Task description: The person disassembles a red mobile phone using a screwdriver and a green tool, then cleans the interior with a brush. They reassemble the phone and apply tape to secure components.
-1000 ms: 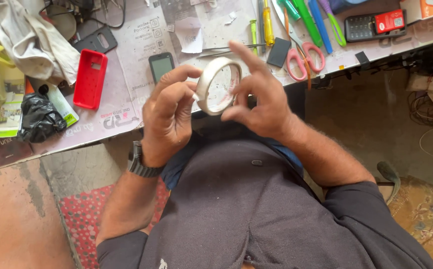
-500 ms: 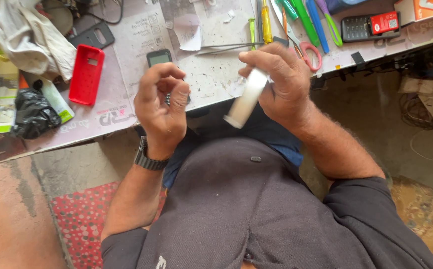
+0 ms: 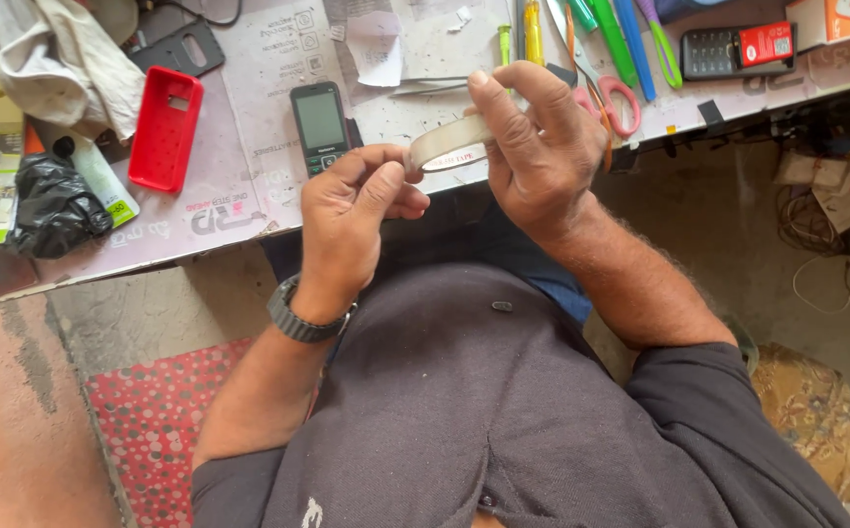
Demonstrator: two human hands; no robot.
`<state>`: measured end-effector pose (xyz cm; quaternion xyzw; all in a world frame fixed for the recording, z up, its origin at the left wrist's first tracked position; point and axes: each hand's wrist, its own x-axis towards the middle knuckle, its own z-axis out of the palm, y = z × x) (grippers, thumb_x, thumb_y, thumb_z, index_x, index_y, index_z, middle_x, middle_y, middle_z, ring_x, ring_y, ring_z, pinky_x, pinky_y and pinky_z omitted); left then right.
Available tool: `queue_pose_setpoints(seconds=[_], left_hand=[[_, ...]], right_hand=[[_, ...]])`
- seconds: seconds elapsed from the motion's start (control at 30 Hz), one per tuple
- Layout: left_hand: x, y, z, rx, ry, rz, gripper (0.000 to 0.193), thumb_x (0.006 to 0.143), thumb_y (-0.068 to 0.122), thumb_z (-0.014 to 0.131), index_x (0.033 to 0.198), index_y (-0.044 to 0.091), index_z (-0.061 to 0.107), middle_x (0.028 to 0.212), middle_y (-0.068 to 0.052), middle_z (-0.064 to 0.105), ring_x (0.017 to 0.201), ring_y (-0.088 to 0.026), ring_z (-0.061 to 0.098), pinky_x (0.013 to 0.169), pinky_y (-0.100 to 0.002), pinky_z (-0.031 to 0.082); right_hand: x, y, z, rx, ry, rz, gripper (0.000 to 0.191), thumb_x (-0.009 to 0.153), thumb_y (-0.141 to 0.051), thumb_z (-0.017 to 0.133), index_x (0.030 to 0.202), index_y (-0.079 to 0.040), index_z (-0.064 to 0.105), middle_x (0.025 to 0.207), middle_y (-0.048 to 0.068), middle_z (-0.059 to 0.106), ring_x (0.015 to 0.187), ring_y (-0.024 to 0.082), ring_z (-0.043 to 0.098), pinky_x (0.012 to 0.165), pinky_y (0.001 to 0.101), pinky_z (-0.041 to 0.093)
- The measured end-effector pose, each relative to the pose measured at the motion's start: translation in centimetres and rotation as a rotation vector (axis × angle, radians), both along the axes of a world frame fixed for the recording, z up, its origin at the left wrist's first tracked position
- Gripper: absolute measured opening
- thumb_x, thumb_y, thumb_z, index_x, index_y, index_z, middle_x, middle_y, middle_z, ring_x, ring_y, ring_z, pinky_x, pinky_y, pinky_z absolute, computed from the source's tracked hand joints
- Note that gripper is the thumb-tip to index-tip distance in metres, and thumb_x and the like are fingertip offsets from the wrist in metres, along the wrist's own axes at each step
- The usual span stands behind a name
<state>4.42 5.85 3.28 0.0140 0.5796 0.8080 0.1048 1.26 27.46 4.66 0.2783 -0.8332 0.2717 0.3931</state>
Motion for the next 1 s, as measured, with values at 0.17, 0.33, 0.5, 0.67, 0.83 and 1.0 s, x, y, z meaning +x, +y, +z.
queue_pose_setpoints(seconds=[0.17,0.33,0.5,0.67,0.83,1.0], left_hand=[[-0.5,-0.1,-0.1,0.085,-0.139,-0.012,0.016,0.105,0.012,0.059,0.108,-0.003,0.065,0.096,-0.012,0.071,0.078,-0.018,0.073,0.072,-0.032,0.064],[-0.9,0.2,-0.7,0.093,-0.175,-0.026,0.012,0.105,0.010,0.056,0.101,0.000,0.062,0.088,-0.008,0.067,0.072,-0.016,0.070,0.067,-0.031,0.062],[-0.8,0.4,-1.2,0.177,-0.181,-0.048,0.010,0.108,0.008,0.051,0.102,0.002,0.057,0.091,-0.008,0.062,0.075,-0.014,0.066,0.067,-0.031,0.061],[-0.6,1.1,-1.2,0.207,-0.127,0.039,0.010,0.106,0.005,0.045,0.102,0.003,0.053,0.121,-0.013,0.058,0.083,-0.016,0.065,0.066,-0.033,0.061],[-1.0,1.2,-1.1,0.319,-0.183,0.072,0.012,0.105,0.005,0.040,0.099,0.004,0.050,0.139,-0.019,0.053,0.098,-0.028,0.074,0.076,-0.038,0.065],[-1.7,0.6,-0.2,0.332,-0.154,0.109,0.008,0.106,0.004,0.044,0.106,0.003,0.052,0.138,-0.018,0.054,0.107,-0.035,0.072,0.092,-0.041,0.063]], right_hand=[[0.2,0.0,-0.5,0.054,0.000,-0.022,0.049,0.093,0.005,0.084,0.138,-0.006,0.066,0.124,0.009,0.066,0.082,0.013,0.067,0.064,0.0296,0.053],[0.3,-0.1,-0.7,0.072,0.005,-0.034,0.044,0.095,0.000,0.087,0.133,-0.006,0.068,0.120,0.011,0.066,0.078,0.013,0.064,0.060,0.0290,0.052],[0.2,-0.2,-0.9,-0.016,-0.104,0.006,0.043,0.099,0.005,0.080,0.138,-0.005,0.065,0.127,0.012,0.064,0.100,0.020,0.072,0.073,0.0289,0.061],[0.7,-0.2,-1.5,-0.175,-0.309,-0.010,0.037,0.098,0.008,0.077,0.132,-0.004,0.067,0.121,0.010,0.066,0.105,0.022,0.071,0.083,0.0313,0.060],[0.1,-1.1,-2.5,-0.472,-0.557,0.096,0.030,0.095,0.005,0.080,0.121,-0.005,0.068,0.120,0.010,0.068,0.096,0.017,0.068,0.077,0.0288,0.058],[-0.5,-0.6,-2.8,-0.567,-0.701,0.204,0.035,0.092,0.008,0.077,0.123,-0.004,0.068,0.109,0.008,0.070,0.095,0.018,0.072,0.080,0.0293,0.059]])
